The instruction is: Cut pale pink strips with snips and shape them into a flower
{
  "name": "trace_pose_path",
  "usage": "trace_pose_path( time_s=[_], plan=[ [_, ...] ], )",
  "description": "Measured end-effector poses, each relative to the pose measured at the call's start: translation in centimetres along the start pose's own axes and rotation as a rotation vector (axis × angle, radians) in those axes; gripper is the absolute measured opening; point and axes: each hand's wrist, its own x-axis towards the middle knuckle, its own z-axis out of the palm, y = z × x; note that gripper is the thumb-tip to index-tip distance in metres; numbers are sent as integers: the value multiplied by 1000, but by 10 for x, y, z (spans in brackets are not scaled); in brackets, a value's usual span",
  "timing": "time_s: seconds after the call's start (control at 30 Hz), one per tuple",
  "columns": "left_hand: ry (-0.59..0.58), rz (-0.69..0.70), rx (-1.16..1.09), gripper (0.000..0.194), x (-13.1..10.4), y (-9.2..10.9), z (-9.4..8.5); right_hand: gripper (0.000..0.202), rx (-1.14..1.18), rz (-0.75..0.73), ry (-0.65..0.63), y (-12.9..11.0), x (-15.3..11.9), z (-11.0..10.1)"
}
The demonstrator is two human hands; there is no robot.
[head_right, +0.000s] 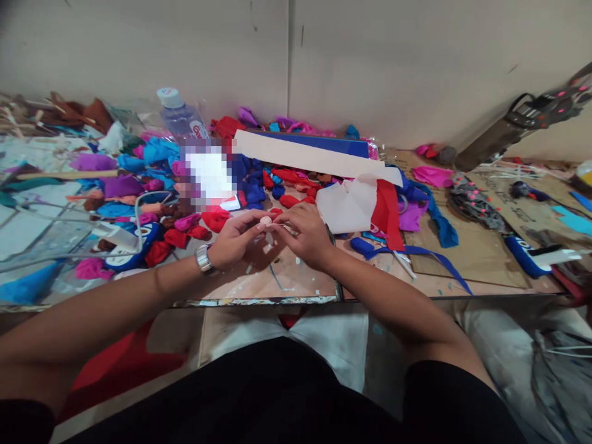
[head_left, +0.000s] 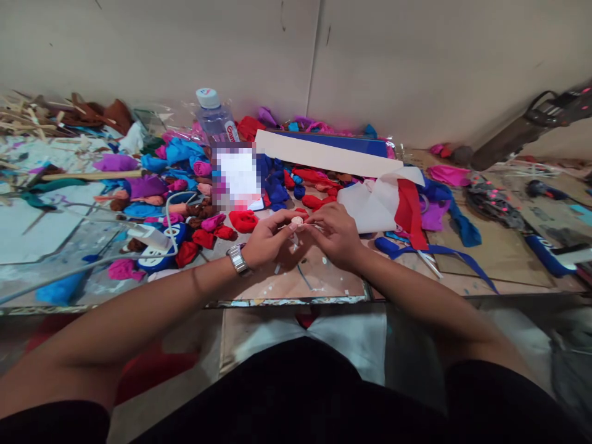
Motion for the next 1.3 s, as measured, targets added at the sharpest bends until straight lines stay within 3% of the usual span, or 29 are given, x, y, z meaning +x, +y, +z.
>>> trace_pose_path(
  time_s=[0.4, 0.8, 1.0, 1.3],
  plan=[
    [-93, 143, 121, 43, 2, 6, -1, 16, -1, 65, -17, 3, -3, 2],
    [-72, 154, 160, 40, 4, 2, 0, 15, 20, 21, -13, 4, -2, 2],
    [6, 14, 6, 53, 3, -1, 3, 14, 32, 33, -24, 3, -2, 2],
    [96, -54, -47, 43, 4, 4, 4, 15, 26, 50, -10, 5, -2, 2]
  ],
)
